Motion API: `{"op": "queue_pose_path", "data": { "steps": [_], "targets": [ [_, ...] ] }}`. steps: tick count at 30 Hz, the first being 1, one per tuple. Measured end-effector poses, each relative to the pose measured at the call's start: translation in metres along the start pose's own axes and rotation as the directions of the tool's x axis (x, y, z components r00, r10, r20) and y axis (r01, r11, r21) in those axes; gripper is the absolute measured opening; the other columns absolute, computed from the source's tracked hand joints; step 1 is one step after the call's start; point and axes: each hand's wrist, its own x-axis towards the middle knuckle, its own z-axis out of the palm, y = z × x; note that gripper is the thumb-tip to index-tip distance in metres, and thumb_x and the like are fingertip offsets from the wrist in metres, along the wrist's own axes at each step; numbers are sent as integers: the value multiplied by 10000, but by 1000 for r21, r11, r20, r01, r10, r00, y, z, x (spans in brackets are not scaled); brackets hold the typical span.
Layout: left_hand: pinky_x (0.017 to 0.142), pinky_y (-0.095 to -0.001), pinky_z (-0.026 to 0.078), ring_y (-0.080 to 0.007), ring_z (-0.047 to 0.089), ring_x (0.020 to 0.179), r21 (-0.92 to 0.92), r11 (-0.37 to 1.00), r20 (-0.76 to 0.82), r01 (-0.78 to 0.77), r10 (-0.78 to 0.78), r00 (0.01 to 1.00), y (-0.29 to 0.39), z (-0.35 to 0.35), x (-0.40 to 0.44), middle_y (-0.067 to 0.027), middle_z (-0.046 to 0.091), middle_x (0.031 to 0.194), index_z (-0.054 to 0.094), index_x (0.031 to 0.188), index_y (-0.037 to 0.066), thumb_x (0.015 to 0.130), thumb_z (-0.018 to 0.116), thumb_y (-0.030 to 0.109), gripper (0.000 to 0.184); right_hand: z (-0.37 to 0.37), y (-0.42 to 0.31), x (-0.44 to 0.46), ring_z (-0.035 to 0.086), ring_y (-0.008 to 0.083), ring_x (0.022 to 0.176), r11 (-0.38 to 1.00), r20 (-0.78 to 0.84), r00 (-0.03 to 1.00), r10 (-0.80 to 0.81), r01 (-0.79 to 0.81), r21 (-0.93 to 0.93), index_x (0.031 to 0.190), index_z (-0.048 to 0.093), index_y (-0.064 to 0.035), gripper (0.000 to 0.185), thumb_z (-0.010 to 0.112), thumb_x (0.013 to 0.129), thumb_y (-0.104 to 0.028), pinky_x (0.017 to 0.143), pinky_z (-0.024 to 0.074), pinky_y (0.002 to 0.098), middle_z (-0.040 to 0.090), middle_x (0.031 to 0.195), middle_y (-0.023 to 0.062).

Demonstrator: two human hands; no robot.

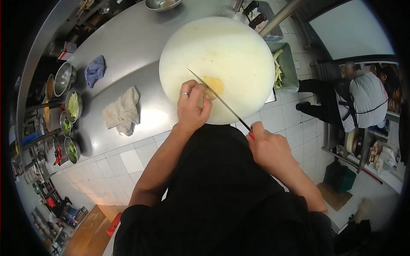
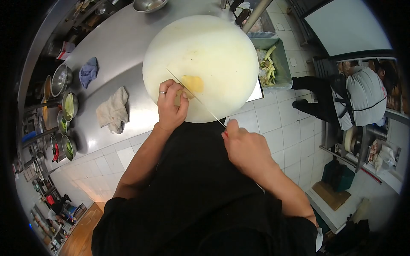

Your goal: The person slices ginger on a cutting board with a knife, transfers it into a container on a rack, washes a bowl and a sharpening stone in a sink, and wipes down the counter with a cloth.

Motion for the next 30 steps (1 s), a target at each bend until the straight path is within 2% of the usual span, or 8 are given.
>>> {"op": "queue_pose_path", "data": {
  "steps": [5,7,9,12,16,20,25,30],
  "targets": [
    [766,-418,554,-346,637,932,43,999,-13,-29,30,999,-6,2,-2,-188,583,1122,657,1115,8,842,682,17,275,-27,-6,-28,694,431,633,999,76,997,27,-23,-46,998,490,-3,254,581,1068,-230,590,564,526,676,691,210],
    [795,-421,544,-350,627,950,26,1000,-12,-14,14,1000,-2,1,0,-196,591,1112,648,1096,4,850,673,3,247,-26,-6,-25,694,431,632,997,104,993,50,-42,-70,1002,488,0,257,577,1070,-232,590,563,528,672,683,210],
    [824,-424,533,-353,617,967,10,1000,-12,2,-2,1000,-1,1,0,-204,600,1101,639,1078,-1,859,664,-11,220,-12,-4,-7,693,435,635,1000,84,996,17,-17,0,1007,483,3,255,560,1077,-230,593,562,536,673,681,211],
    [762,-419,558,-344,645,925,24,999,-25,-47,47,999,-6,2,0,-185,584,1118,657,1113,16,854,681,20,260,46,15,33,695,441,645,1000,5,1000,-23,23,11,1015,478,2,254,541,1085,-233,602,560,546,684,701,216],
    [764,-423,559,-346,648,924,27,999,-28,-28,29,999,-5,1,-1,-184,586,1120,658,1110,20,854,684,18,258,53,14,42,695,447,652,1000,-16,1000,-12,12,27,1020,479,1,247,536,1087,-230,607,559,546,697,726,219],
    [822,-429,537,-365,623,968,-4,1000,-18,10,-10,1000,0,0,-2,-210,605,1097,635,1087,-5,866,661,-13,222,32,9,31,695,437,645,1000,7,1000,-19,19,17,1021,479,-3,243,541,1085,-228,604,560,537,698,725,207],
    [797,-431,548,-362,635,955,16,1000,-39,-24,25,999,-2,0,0,-201,599,1115,643,1094,-1,851,676,1,245,-16,-4,-13,697,426,636,1000,26,1000,0,1,-26,1012,483,-8,245,570,1072,-229,596,562,524,691,715,203],
    [825,-431,539,-371,625,972,5,1000,-30,-6,6,1000,-2,1,0,-215,607,1098,629,1076,-9,848,667,-21,232,-34,-8,-26,683,453,636,997,136,989,55,-47,-59,1048,485,-6,241,617,1041,-207,614,551,543,669,665,216]
  ]
}}
